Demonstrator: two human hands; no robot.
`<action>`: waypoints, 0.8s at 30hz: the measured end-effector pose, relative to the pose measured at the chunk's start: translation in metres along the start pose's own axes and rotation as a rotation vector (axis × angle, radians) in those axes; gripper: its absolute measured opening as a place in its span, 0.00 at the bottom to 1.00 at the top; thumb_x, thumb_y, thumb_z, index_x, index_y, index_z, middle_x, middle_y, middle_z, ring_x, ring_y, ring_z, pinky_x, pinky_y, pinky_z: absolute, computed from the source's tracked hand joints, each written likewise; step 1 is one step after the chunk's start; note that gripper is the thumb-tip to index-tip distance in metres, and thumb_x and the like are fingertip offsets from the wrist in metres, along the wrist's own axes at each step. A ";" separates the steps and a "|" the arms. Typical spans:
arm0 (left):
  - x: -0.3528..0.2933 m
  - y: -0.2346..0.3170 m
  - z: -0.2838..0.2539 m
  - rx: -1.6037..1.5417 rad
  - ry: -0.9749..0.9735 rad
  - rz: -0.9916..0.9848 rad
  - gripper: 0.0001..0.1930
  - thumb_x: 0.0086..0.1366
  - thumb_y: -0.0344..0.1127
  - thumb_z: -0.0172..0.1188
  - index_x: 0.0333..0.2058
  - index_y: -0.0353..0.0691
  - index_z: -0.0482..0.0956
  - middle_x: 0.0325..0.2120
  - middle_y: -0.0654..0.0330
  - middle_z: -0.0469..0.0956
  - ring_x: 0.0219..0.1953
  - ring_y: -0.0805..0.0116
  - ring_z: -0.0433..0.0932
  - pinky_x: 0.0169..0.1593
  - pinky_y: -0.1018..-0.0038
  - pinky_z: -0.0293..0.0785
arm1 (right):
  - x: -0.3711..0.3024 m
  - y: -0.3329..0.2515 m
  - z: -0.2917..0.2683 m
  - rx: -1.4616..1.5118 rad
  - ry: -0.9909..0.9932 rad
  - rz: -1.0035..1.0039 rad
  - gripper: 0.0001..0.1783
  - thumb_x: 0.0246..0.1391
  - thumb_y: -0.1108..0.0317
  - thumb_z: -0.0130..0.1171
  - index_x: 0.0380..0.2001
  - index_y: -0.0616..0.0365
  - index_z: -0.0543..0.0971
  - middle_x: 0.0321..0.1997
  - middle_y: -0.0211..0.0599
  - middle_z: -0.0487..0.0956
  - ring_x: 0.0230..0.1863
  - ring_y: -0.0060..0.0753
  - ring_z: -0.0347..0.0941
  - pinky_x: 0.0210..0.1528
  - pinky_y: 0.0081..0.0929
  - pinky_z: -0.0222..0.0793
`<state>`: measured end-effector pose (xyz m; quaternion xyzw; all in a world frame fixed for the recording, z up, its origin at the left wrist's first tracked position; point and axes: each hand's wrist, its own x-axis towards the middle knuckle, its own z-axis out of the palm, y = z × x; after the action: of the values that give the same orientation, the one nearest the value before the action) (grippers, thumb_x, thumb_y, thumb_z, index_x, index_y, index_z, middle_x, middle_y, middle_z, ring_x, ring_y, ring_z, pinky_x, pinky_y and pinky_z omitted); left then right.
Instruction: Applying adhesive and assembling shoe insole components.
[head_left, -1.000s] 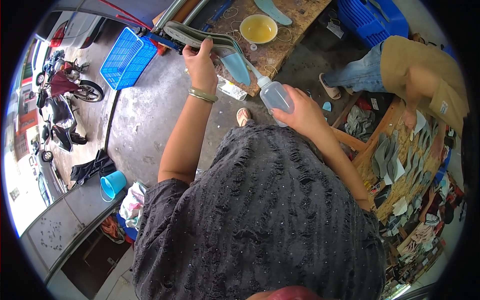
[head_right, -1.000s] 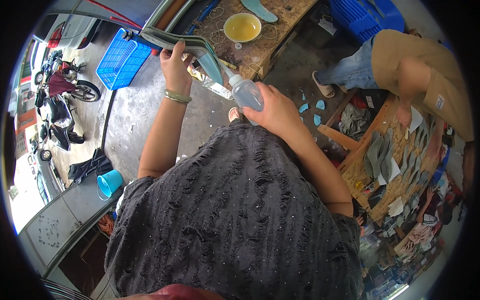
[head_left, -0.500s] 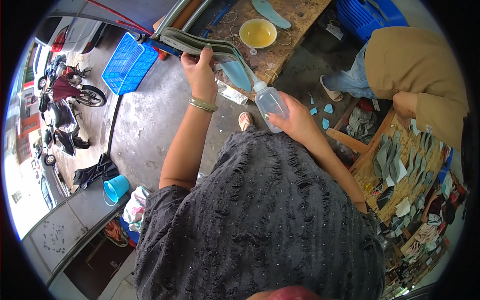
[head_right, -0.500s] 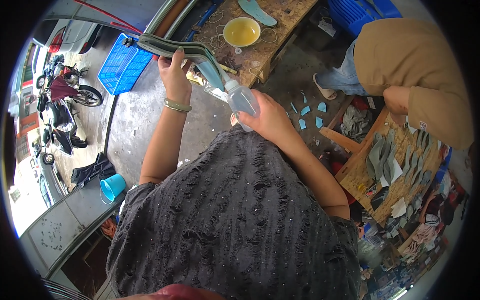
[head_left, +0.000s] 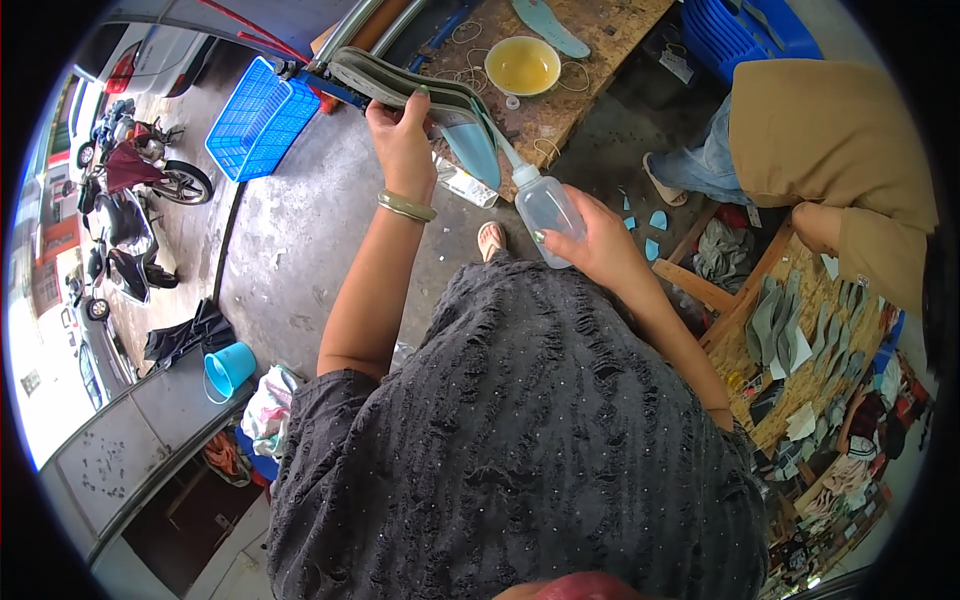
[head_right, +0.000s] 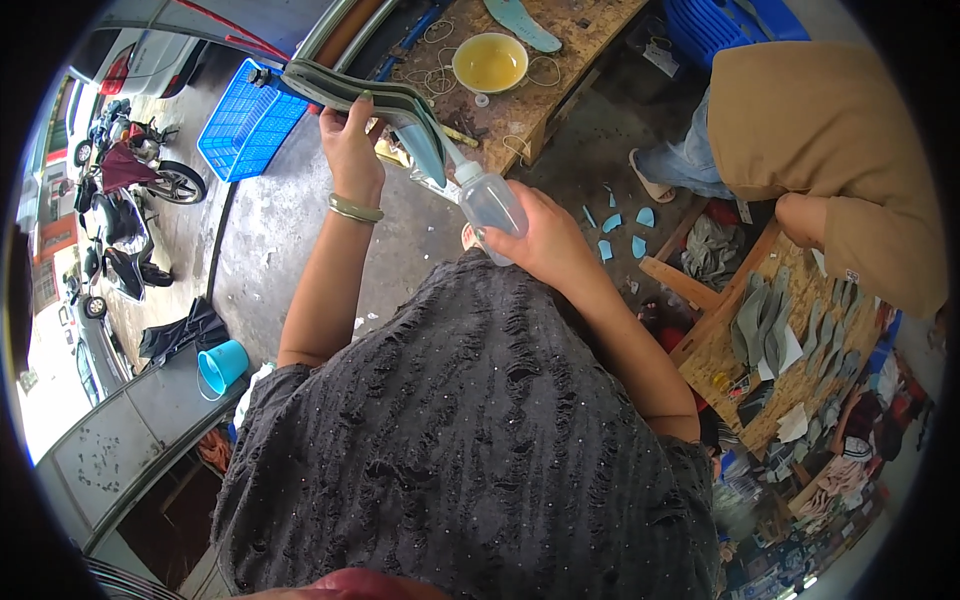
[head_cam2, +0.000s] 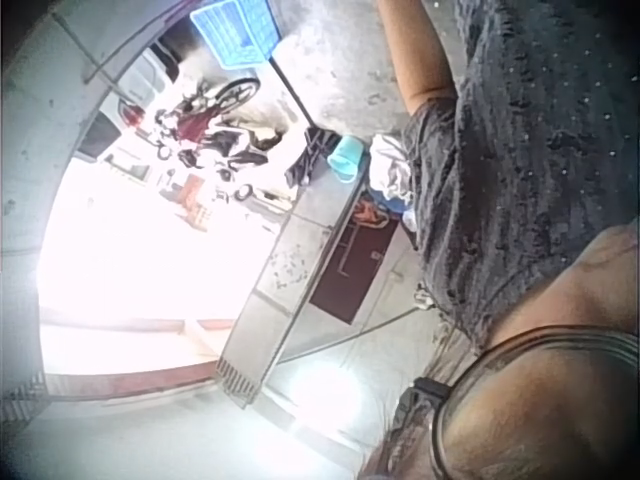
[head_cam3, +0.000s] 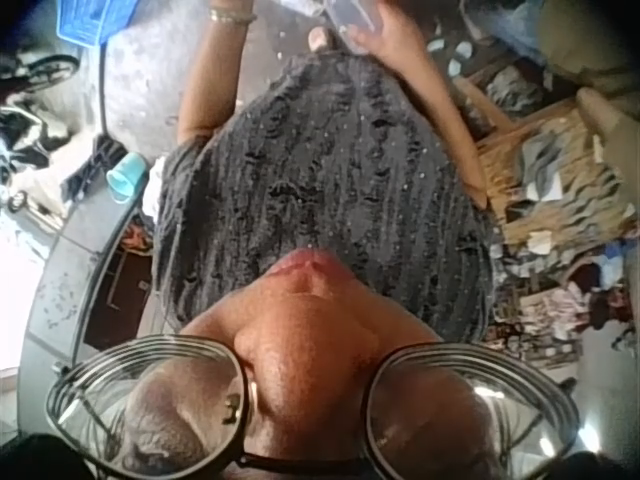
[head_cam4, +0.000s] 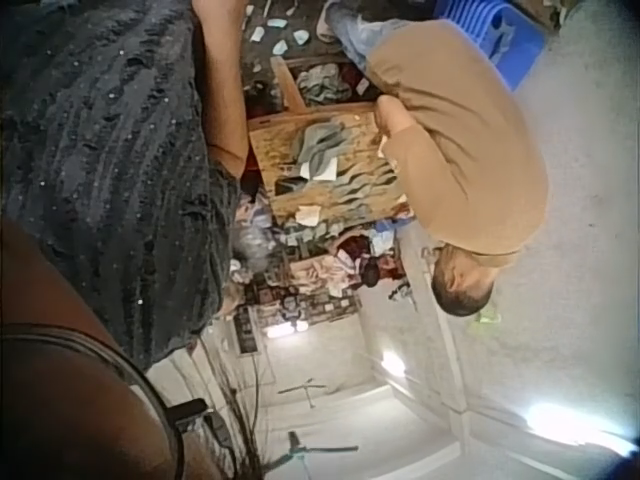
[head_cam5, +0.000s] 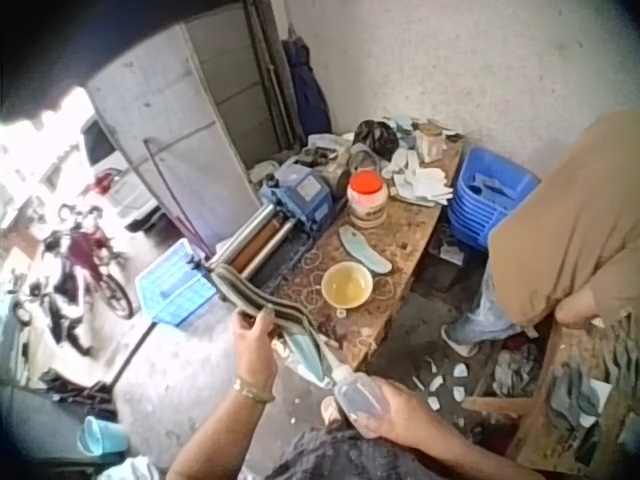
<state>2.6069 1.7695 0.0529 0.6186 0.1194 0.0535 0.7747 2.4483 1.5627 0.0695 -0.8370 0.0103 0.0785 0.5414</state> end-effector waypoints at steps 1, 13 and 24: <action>0.000 0.000 0.000 -0.001 0.002 0.000 0.18 0.60 0.32 0.61 0.46 0.37 0.65 0.39 0.60 0.73 0.42 0.69 0.74 0.46 0.67 0.73 | -0.001 -0.002 0.000 -0.014 -0.014 0.008 0.34 0.45 0.54 0.64 0.52 0.62 0.70 0.48 0.52 0.76 0.49 0.50 0.74 0.51 0.36 0.69; -0.001 0.003 0.001 0.034 -0.032 0.044 0.19 0.59 0.30 0.60 0.46 0.35 0.65 0.39 0.59 0.73 0.41 0.69 0.75 0.46 0.69 0.74 | -0.003 0.002 0.004 0.009 -0.023 0.046 0.34 0.45 0.55 0.64 0.53 0.62 0.70 0.49 0.51 0.76 0.49 0.49 0.74 0.51 0.36 0.68; -0.002 0.005 0.001 0.104 -0.124 0.110 0.20 0.58 0.30 0.61 0.47 0.32 0.65 0.36 0.59 0.74 0.39 0.72 0.74 0.45 0.75 0.73 | 0.001 0.010 -0.001 0.266 -0.098 0.107 0.32 0.47 0.56 0.63 0.53 0.63 0.71 0.45 0.44 0.78 0.46 0.38 0.76 0.49 0.30 0.69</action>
<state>2.6056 1.7690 0.0580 0.6657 0.0395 0.0513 0.7434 2.4489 1.5581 0.0609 -0.7513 0.0387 0.1458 0.6425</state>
